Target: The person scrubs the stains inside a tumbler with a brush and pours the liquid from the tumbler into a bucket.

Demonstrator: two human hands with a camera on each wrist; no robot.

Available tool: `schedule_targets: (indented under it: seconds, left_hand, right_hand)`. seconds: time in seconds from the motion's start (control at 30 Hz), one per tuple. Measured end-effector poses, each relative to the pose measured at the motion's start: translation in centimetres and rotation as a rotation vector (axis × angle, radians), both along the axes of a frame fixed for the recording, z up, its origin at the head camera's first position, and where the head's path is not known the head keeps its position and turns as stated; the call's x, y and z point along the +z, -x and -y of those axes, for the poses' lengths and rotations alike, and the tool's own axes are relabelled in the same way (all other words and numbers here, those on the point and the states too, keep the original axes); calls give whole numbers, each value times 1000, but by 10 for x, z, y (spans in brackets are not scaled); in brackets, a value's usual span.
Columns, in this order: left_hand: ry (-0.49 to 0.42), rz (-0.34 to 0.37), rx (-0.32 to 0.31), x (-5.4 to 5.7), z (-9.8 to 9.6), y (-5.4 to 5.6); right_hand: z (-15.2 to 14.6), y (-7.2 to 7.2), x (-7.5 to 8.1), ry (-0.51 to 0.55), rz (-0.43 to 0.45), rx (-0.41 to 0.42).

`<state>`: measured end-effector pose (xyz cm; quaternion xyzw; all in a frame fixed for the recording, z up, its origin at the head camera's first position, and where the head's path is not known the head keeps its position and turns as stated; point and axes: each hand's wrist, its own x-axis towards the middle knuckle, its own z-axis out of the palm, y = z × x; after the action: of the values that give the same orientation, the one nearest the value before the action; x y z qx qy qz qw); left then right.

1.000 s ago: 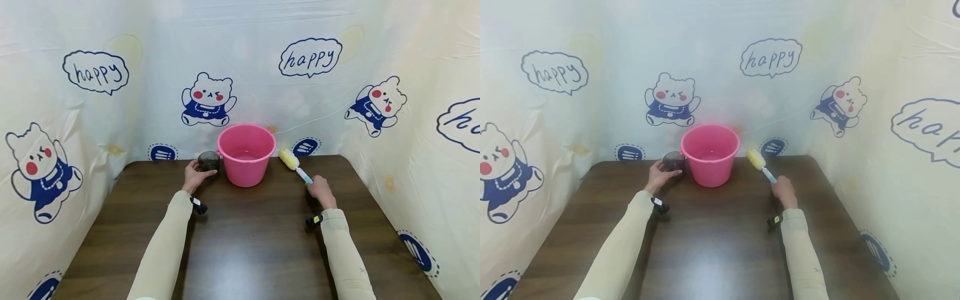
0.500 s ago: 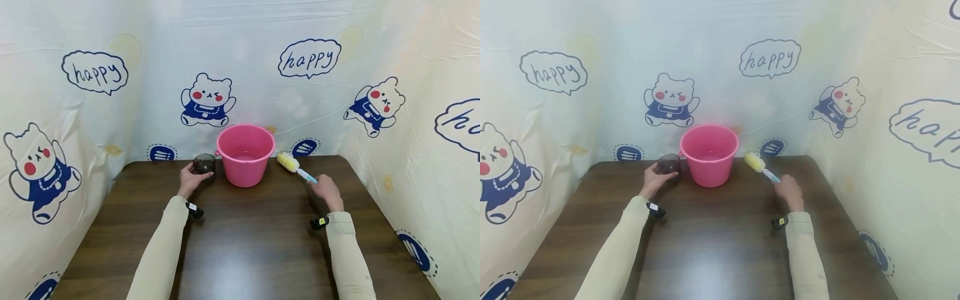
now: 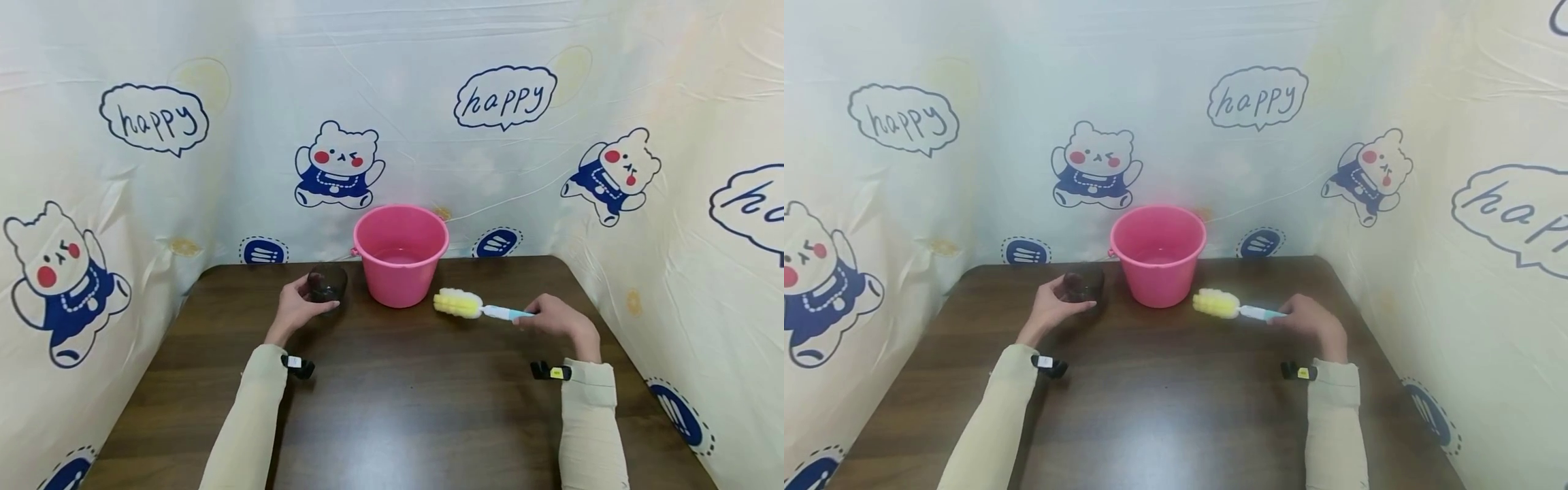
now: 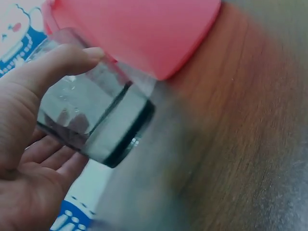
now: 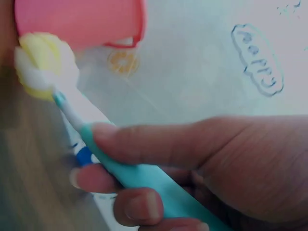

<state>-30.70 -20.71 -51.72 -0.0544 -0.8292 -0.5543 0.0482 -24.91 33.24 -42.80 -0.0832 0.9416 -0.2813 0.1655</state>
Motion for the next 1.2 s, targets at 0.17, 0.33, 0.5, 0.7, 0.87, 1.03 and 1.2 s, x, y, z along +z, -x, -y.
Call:
schedule_targets:
  seconds: [0.17, 0.33, 0.5, 0.7, 0.87, 1.03, 1.2]
  left_hand:
    - [94, -11, -119, 11, -4, -14]
    - [131, -41, -255, 19, -16, -21]
    - [172, -51, -335, 25, -28, -25]
    - [231, -19, -394, 28, -46, -27]
    - [271, -4, -439, 32, -60, -27]
    - [284, -29, -483, 34, -74, -21]
    - [294, -44, -504, 31, -83, -15]
  right_hand:
    - [13, -15, 12, 57, 19, 91]
    - [28, -27, 24, 109, -36, 174]
    - [44, -35, 34, 136, -101, 212]
    - [63, -39, 40, 133, -179, 202]
    - [79, -35, 39, 122, -178, 194]
    - [95, -30, 36, 114, -167, 223]
    - [109, -27, 36, 77, -169, 224]
